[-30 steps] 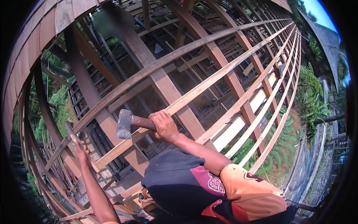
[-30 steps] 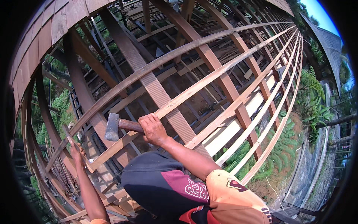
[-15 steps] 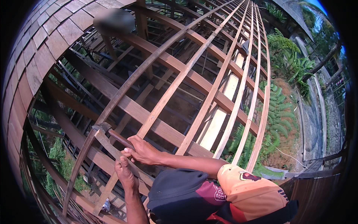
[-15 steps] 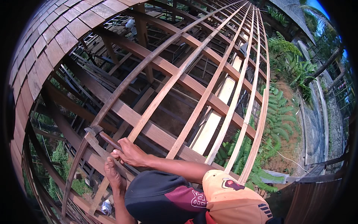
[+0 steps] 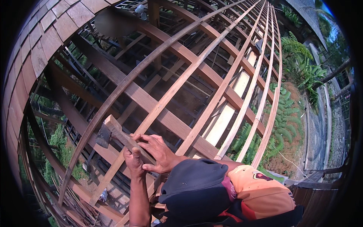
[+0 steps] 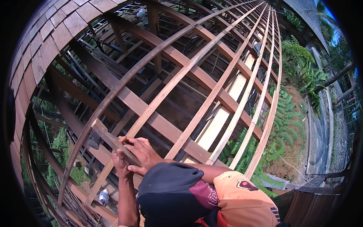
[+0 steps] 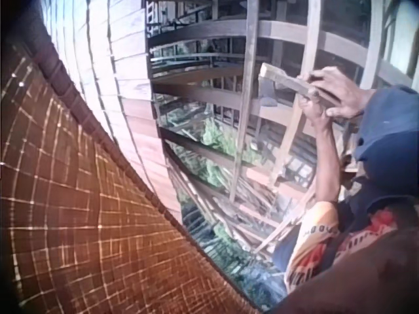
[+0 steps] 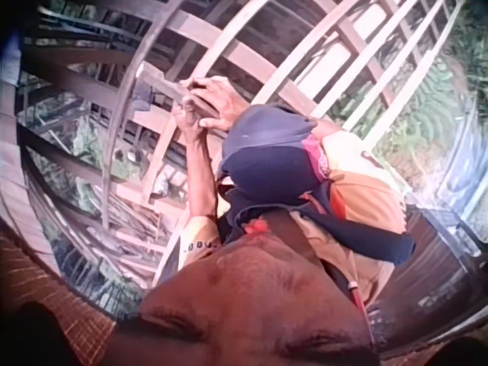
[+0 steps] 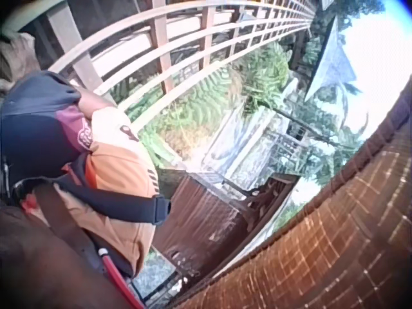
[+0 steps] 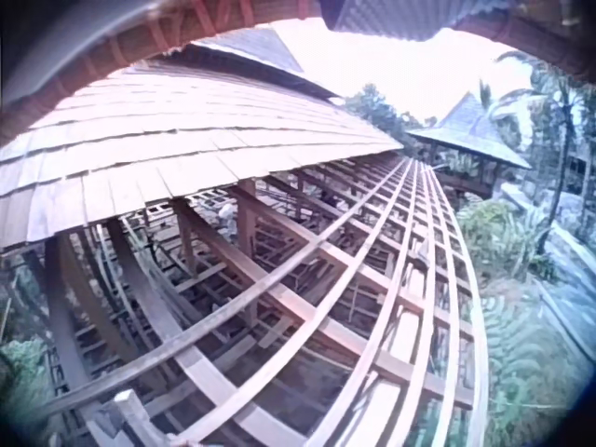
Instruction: The person uses a hammer to secure wooden slats onto a roof framework, marking positions with a pencil and tapping the slats into alignment.
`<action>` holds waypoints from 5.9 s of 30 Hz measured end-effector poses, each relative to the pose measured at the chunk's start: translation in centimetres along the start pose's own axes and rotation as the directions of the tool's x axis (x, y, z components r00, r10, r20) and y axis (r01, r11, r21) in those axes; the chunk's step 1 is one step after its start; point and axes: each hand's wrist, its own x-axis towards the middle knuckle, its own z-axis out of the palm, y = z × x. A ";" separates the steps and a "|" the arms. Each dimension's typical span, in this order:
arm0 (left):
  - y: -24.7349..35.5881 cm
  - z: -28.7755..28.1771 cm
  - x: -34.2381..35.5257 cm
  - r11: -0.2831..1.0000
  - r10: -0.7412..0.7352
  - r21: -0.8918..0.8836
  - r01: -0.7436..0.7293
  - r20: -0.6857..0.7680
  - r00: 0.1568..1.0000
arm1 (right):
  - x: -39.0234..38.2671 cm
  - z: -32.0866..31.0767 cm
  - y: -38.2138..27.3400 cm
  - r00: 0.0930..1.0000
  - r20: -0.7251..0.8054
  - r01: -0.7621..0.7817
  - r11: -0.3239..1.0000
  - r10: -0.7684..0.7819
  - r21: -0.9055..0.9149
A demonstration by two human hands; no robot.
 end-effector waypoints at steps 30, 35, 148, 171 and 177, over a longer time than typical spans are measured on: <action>-3.4 -6.2 3.2 0.737 0.159 0.652 0.176 -0.421 0.893 | 0.2 -15.8 19.1 0.807 0.168 -0.520 0.817 0.566 -0.251; -3.2 -8.3 2.5 0.619 0.249 0.778 0.105 -0.321 0.914 | 0.2 -13.8 19.6 0.843 0.122 -0.457 0.817 0.524 -0.352; -5.0 -7.9 5.3 0.693 -0.113 0.673 0.258 -0.252 0.961 | -18.2 -28.3 21.0 0.457 0.142 -0.768 0.470 0.878 -0.435; -4.4 -10.9 5.5 0.791 -0.330 0.495 0.360 -0.149 0.932 | -31.4 -32.9 14.9 0.348 0.063 -0.710 0.307 0.936 -0.633; -4.3 -9.8 5.8 0.799 -0.361 0.478 0.365 -0.104 0.927 | -33.2 -31.5 14.2 0.464 -0.103 -0.654 0.262 0.880 -0.710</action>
